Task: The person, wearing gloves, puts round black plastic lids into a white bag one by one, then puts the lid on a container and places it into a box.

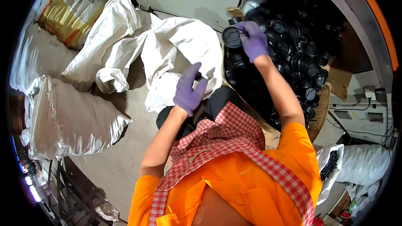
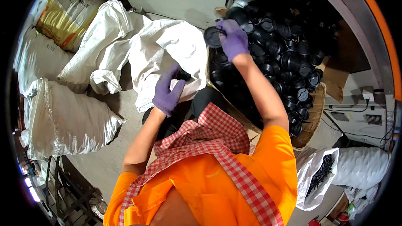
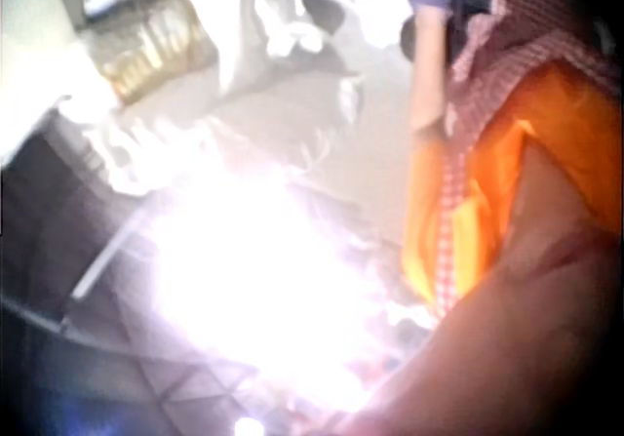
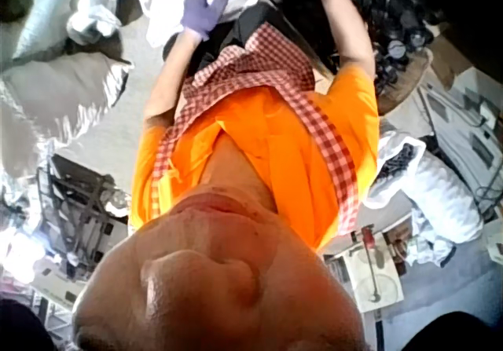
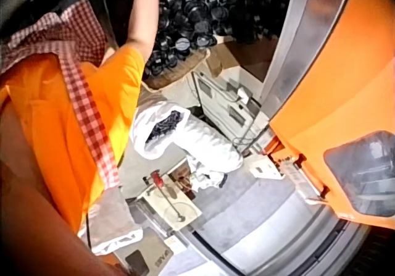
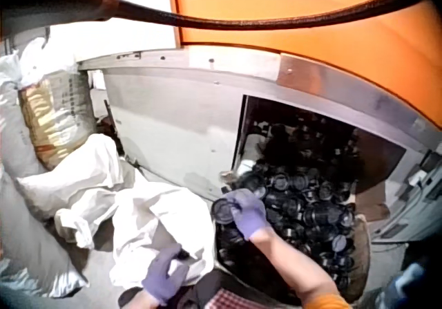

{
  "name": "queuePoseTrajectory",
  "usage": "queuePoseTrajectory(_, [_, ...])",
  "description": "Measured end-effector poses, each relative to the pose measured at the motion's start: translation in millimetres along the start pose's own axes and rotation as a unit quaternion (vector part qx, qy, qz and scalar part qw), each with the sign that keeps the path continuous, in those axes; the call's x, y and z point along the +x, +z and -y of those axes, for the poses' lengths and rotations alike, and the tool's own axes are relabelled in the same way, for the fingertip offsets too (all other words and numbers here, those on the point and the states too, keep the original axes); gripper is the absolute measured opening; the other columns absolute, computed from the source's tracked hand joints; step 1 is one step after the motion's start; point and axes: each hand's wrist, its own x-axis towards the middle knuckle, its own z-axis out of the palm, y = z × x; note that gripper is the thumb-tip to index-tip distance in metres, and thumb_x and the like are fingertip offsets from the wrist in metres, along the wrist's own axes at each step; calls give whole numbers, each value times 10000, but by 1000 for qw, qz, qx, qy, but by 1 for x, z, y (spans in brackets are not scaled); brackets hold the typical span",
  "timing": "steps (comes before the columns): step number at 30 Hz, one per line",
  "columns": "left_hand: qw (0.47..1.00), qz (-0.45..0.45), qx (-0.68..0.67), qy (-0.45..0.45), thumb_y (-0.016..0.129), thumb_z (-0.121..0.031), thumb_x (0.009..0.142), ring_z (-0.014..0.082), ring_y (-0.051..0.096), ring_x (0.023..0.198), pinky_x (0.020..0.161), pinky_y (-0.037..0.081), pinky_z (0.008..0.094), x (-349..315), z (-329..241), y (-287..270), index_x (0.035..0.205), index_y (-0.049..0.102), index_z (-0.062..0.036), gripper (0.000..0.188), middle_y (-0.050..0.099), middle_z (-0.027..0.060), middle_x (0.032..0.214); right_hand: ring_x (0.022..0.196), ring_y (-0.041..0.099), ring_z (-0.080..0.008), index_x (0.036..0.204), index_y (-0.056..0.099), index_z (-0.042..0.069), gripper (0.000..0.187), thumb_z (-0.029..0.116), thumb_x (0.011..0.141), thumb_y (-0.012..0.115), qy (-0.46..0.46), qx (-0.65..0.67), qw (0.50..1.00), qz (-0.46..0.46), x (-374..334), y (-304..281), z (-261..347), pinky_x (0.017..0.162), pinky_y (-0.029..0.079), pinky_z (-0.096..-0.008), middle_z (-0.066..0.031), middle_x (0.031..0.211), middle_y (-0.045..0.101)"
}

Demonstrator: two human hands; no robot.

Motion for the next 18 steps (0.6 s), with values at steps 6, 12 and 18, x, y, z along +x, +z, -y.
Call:
queuePoseTrajectory(6, [845, 113, -435, -290, 662, -116, 756, 209, 572, 850, 626, 513, 295, 10, -59, 28, 1287, 299, -59, 647, 494, 147, 1117, 871, 601, -302, 1010, 602, 91, 260, 86, 750, 614, -10, 143, 987, 70, -115, -53, 66, 769, 484, -338, -126, 972, 603])
queuePoseTrajectory(12, [807, 107, -481, -326, 499, -7, 770, 291, 622, 840, 686, 563, 363, -27, -70, 34, 1161, 365, -65, 417, 541, 182, 1046, 909, 613, -261, 1110, 534, 105, 341, 119, 778, 612, 82, 228, 963, 117, -164, -66, 65, 797, 479, -345, -110, 988, 604])
queuePoseTrajectory(18, [859, 307, -331, -244, 562, 29, 752, 258, 610, 949, 787, 513, 327, -31, -53, 15, 1207, 493, -101, 479, 602, 115, 1032, 736, 614, -277, 941, 590, 84, 259, 208, 725, 657, -67, 56, 977, 192, -154, -75, 73, 638, 495, -362, -72, 810, 615])
